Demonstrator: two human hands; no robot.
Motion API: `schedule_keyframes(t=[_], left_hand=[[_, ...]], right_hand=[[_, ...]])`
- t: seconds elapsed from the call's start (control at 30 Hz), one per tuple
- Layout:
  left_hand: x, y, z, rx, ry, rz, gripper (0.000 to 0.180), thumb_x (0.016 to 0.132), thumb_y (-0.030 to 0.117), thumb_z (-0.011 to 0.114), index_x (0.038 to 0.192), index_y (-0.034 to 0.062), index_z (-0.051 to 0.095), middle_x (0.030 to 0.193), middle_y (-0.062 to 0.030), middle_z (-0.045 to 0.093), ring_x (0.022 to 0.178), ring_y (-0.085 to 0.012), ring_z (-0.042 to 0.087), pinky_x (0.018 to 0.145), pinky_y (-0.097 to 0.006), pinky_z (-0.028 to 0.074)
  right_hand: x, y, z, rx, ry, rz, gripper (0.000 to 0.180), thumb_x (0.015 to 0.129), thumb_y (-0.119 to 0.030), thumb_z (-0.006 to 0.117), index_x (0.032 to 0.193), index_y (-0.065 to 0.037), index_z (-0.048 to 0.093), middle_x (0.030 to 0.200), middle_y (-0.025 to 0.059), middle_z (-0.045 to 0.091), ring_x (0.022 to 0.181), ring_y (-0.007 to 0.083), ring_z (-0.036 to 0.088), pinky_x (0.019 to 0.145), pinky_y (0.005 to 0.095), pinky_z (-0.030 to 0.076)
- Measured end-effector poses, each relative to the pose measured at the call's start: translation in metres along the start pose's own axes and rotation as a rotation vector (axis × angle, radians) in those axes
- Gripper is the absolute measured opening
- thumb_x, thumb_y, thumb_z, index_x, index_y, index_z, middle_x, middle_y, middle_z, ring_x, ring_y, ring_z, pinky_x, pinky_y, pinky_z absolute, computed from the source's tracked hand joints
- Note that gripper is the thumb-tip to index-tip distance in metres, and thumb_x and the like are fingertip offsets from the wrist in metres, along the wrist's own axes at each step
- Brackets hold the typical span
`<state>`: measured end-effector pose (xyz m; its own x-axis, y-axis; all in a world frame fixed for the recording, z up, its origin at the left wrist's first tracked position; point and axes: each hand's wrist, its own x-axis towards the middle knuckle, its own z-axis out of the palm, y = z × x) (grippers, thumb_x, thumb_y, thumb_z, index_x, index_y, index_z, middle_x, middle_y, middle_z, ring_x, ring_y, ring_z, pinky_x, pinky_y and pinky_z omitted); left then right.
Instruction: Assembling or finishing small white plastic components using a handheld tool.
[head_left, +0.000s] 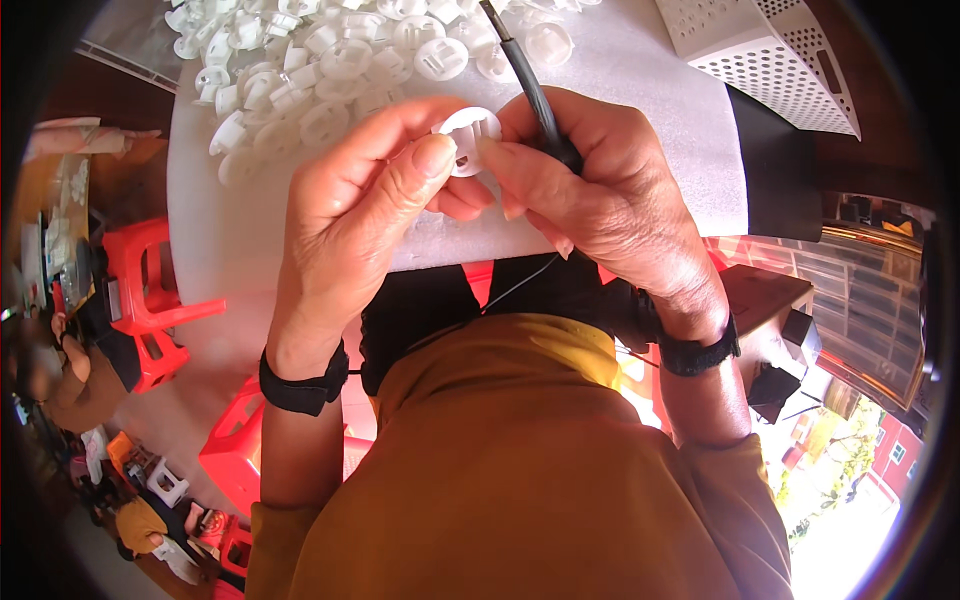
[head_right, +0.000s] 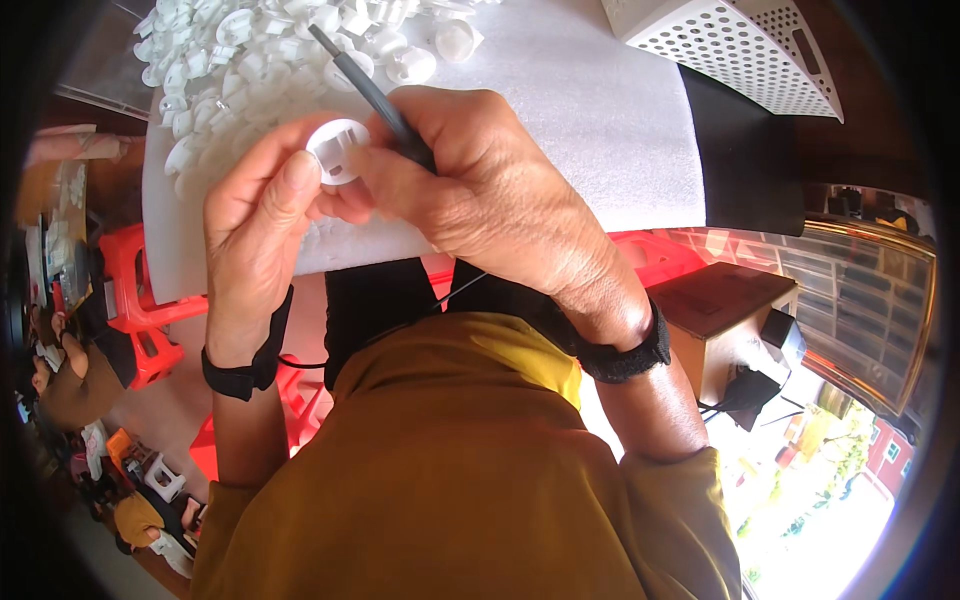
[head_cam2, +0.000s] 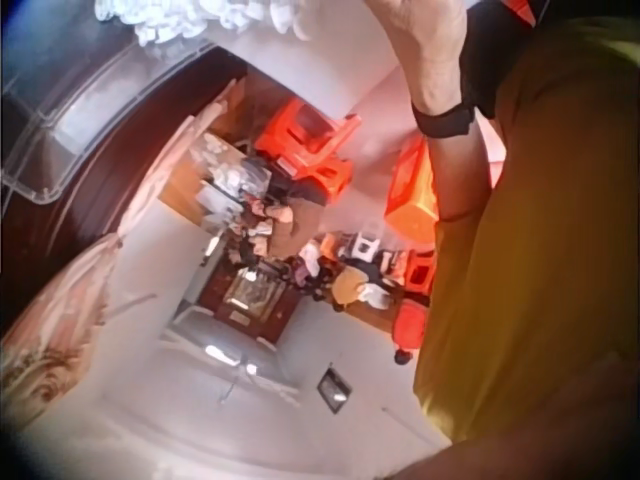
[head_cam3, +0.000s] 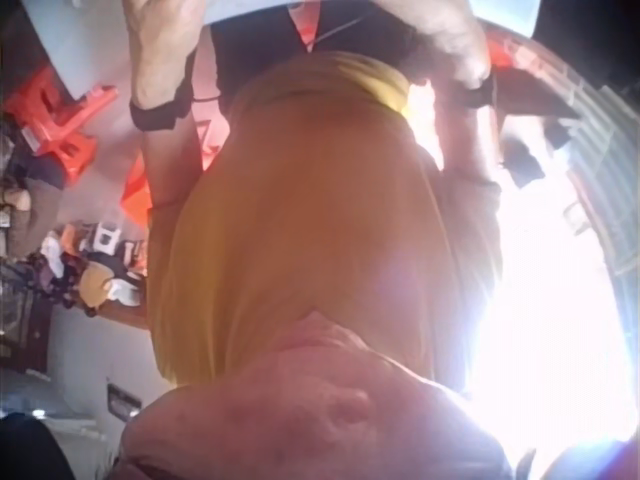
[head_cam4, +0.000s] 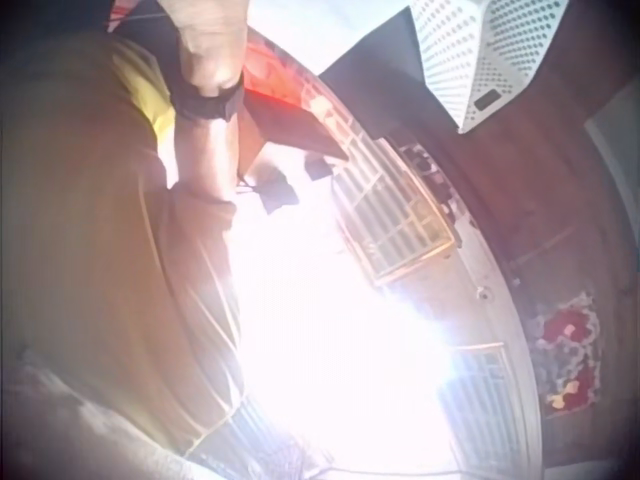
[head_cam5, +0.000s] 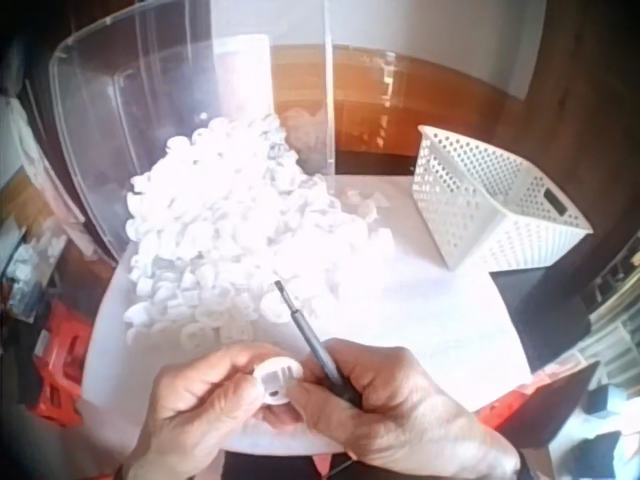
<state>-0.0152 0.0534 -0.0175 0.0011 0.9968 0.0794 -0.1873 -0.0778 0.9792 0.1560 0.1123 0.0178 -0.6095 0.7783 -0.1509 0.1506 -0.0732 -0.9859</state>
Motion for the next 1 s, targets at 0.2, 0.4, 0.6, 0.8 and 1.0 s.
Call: schedule_keyframes(t=[0.2, 0.4, 0.6, 0.8, 1.0], left_hand=[[0.002, -0.006, -0.001, -0.039, 0.087, -0.041, 0.031, 0.098, 0.021, 0.052, 0.114, -0.0048, 0.059, 0.092, -0.0073, 0.065, 0.075, -0.0121, 0.062, 0.068, -0.025, 0.052], [0.003, -0.005, 0.004, 0.044, 0.128, -0.05, 0.035, 0.098, 0.022, 0.052, 0.118, -0.0059, 0.057, 0.096, -0.0098, 0.065, 0.075, -0.015, 0.062, 0.068, -0.027, 0.051], [0.004, -0.007, 0.002, 0.147, 0.088, -0.038, 0.037, 0.098, 0.022, 0.051, 0.12, -0.0075, 0.055, 0.101, -0.0119, 0.065, 0.077, -0.0178, 0.062, 0.07, -0.029, 0.051], [0.004, -0.01, 0.007, 0.11, 0.161, 0.003, 0.028, 0.095, 0.018, 0.057, 0.111, -0.0055, 0.063, 0.086, -0.0062, 0.064, 0.071, -0.0126, 0.062, 0.066, -0.024, 0.049], [0.003, -0.011, 0.007, 0.121, 0.158, 0.014, 0.028, 0.095, 0.016, 0.057, 0.111, -0.006, 0.063, 0.086, -0.0064, 0.064, 0.071, -0.0127, 0.062, 0.067, -0.024, 0.049]], right_hand=[[-0.021, 0.004, -0.013, -0.287, 0.024, -0.014, 0.023, 0.092, -0.021, 0.059, 0.102, 0.0, 0.055, 0.076, 0.0011, 0.052, 0.071, 0.0073, 0.046, 0.063, 0.0239, 0.04], [-0.037, 0.002, -0.019, -0.305, -0.116, 0.128, 0.019, 0.094, -0.01, 0.051, 0.108, 0.002, 0.054, 0.075, 0.0038, 0.051, 0.071, 0.0097, 0.046, 0.065, 0.0255, 0.04], [-0.037, 0.013, -0.018, -0.485, -0.07, -0.155, 0.015, 0.092, -0.004, 0.051, 0.104, 0.003, 0.056, 0.073, 0.0096, 0.054, 0.063, 0.017, 0.05, 0.06, 0.0295, 0.042], [-0.036, 0.014, -0.017, -0.543, -0.073, -0.13, 0.016, 0.091, -0.004, 0.052, 0.104, 0.004, 0.057, 0.075, 0.0139, 0.055, 0.064, 0.0233, 0.052, 0.062, 0.0314, 0.044], [-0.037, 0.014, -0.014, -0.56, -0.058, -0.15, 0.018, 0.09, -0.003, 0.053, 0.106, 0.004, 0.057, 0.076, 0.0159, 0.056, 0.065, 0.027, 0.054, 0.062, 0.0332, 0.044]])
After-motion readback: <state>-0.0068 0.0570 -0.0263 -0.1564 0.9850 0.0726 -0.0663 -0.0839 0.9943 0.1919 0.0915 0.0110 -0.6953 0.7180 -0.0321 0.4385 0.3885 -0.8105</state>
